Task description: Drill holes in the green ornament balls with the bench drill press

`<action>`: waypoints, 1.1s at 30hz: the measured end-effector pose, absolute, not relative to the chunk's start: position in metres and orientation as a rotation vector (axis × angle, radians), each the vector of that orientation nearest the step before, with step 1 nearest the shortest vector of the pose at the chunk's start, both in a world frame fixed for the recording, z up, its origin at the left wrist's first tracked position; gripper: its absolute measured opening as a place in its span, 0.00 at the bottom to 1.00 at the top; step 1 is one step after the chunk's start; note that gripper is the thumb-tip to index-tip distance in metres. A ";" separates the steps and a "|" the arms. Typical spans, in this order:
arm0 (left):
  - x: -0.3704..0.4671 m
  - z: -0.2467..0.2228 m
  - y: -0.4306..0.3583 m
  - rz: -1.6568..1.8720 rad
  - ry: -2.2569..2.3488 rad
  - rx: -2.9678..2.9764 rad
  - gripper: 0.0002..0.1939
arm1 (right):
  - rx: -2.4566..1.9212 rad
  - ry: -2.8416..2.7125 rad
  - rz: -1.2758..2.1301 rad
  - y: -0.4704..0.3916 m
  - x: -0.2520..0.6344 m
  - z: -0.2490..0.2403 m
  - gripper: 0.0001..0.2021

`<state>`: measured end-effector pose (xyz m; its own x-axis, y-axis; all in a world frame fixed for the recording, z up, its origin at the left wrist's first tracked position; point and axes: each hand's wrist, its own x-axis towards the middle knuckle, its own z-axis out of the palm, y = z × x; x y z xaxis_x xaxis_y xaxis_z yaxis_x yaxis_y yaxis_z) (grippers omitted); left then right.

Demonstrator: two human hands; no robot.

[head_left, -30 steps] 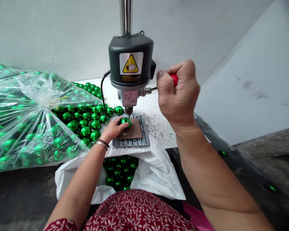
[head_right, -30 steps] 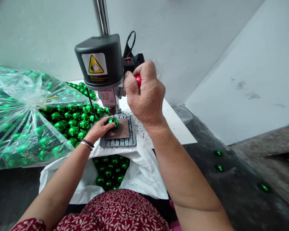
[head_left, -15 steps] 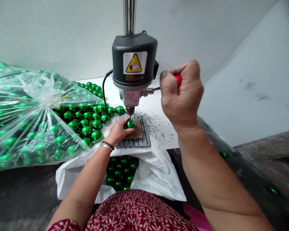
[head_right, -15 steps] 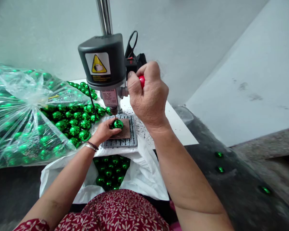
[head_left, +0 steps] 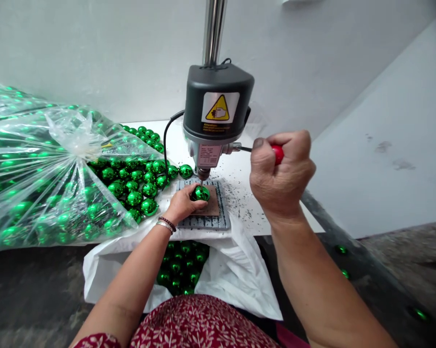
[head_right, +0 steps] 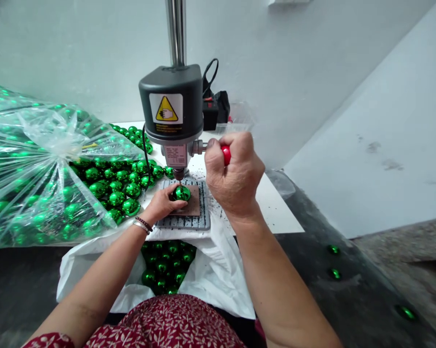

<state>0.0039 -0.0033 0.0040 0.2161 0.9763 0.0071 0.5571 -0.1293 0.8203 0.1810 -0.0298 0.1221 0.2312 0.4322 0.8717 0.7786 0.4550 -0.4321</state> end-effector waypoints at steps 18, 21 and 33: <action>0.001 -0.010 0.000 0.791 1.423 1.803 0.32 | -0.980 -1.347 -0.617 -0.030 0.179 0.075 0.04; 0.001 -0.009 -0.001 0.793 1.428 1.779 0.34 | -0.981 -1.371 -0.613 -0.033 0.178 0.060 0.04; -0.015 0.006 -0.016 0.792 1.301 1.819 0.26 | -1.292 -1.340 -0.260 0.000 0.178 0.171 0.12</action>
<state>-0.0151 -0.0157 0.0062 0.2917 0.9547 0.0586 0.4900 -0.2018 0.8480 0.1777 -0.0003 0.1715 0.3121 0.5076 0.8031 0.7708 0.3589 -0.5264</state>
